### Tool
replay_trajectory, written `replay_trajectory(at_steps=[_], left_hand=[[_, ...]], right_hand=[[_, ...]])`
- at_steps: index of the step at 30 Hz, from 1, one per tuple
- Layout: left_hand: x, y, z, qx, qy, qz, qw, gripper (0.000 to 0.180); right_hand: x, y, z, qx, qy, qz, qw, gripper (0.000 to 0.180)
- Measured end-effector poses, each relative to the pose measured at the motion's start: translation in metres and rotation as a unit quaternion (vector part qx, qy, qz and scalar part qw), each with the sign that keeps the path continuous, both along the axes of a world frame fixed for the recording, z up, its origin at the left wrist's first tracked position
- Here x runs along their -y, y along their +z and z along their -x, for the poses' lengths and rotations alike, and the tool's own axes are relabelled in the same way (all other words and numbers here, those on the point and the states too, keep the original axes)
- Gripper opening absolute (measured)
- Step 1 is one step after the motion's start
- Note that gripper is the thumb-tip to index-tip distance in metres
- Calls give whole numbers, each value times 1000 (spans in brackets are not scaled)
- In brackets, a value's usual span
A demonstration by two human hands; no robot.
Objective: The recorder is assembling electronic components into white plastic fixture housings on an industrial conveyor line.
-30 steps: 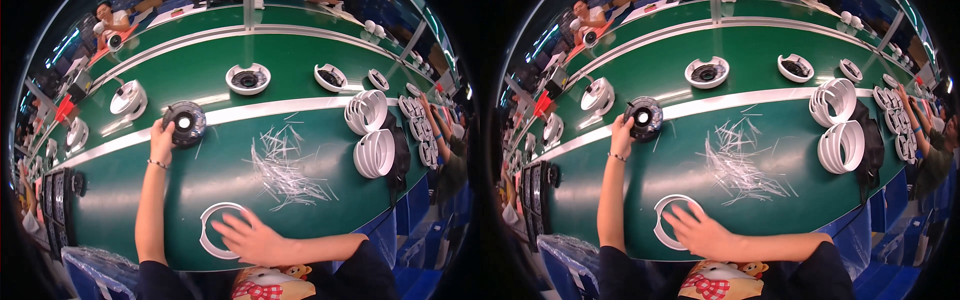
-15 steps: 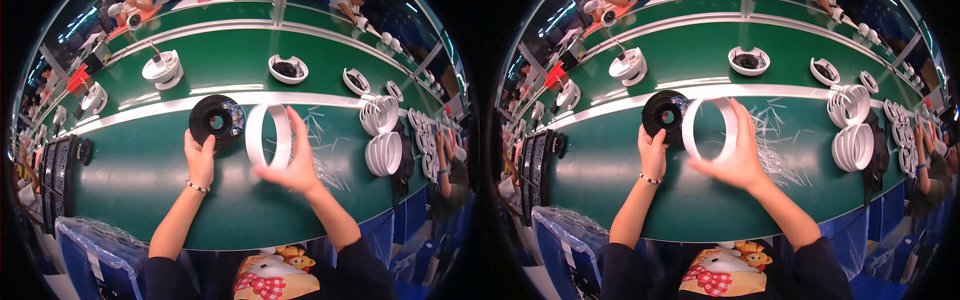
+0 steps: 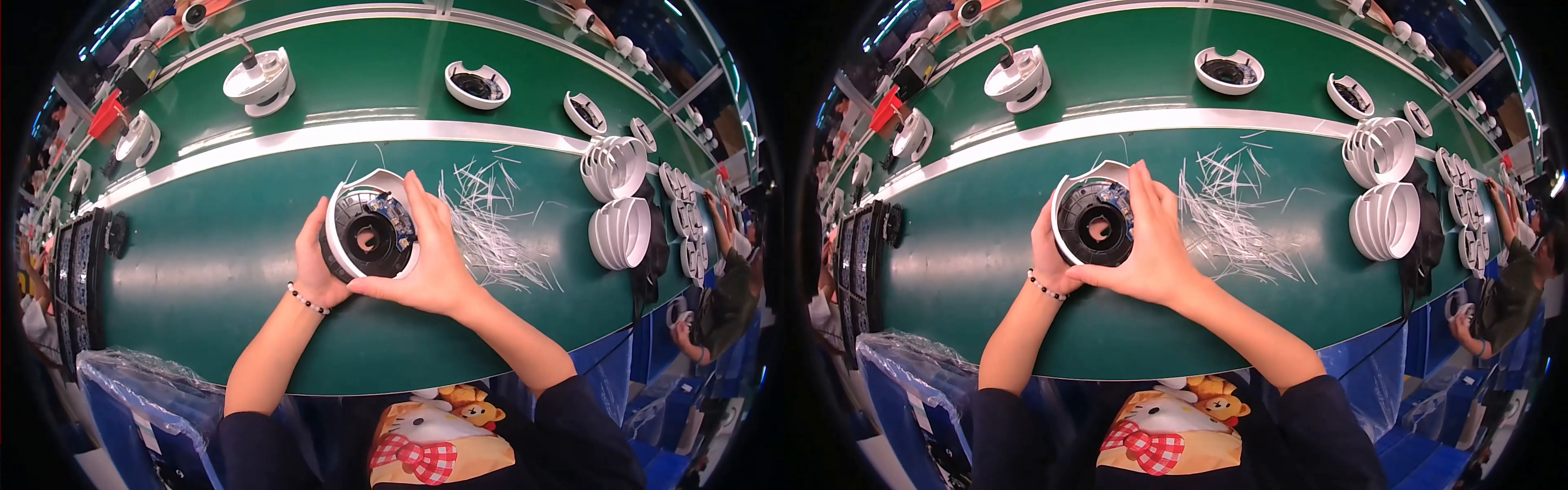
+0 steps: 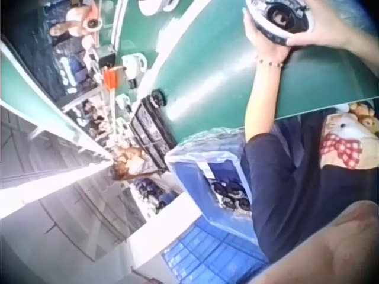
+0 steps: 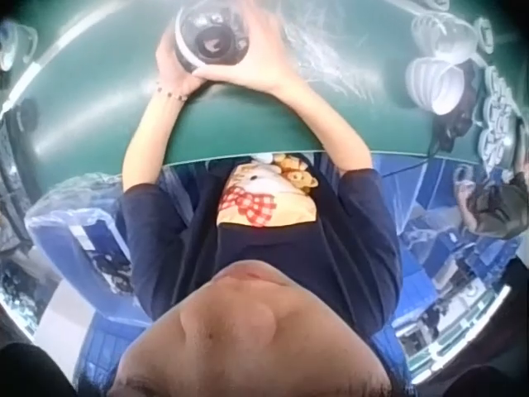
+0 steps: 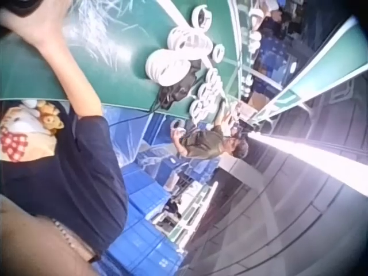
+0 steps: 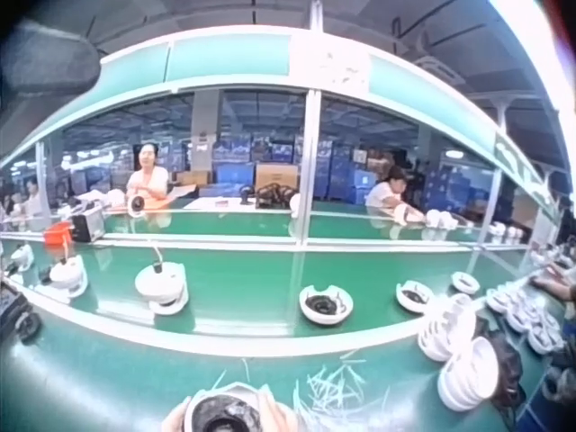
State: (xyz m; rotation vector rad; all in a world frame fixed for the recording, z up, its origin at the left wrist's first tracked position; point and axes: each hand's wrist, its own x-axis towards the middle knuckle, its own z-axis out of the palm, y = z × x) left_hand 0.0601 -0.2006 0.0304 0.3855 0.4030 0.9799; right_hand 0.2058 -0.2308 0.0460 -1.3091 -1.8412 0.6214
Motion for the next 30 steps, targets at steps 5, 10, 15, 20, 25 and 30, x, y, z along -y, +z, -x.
replay_trajectory(at_steps=[5,10,15,20,25,30], left_hand=[[-3,-18,3,17,21,-24,999,51],[-1,-6,4,46,-52,-26,997,84],[2,-14,11,53,-74,-22,996,83],[6,-16,2,38,-19,-47,998,65],[-1,-8,-25,-33,36,-33,998,55],[-67,10,-73,-58,1,24,998,39]], right_hand=[[2,-5,8,55,10,-43,998,118],[-2,-1,5,85,39,-75,993,117],[-7,9,0,148,87,-55,984,110],[-1,-10,6,47,25,-139,989,109],[1,-21,-9,35,-34,-123,991,109],[-16,-13,-64,34,-44,-137,989,107]])
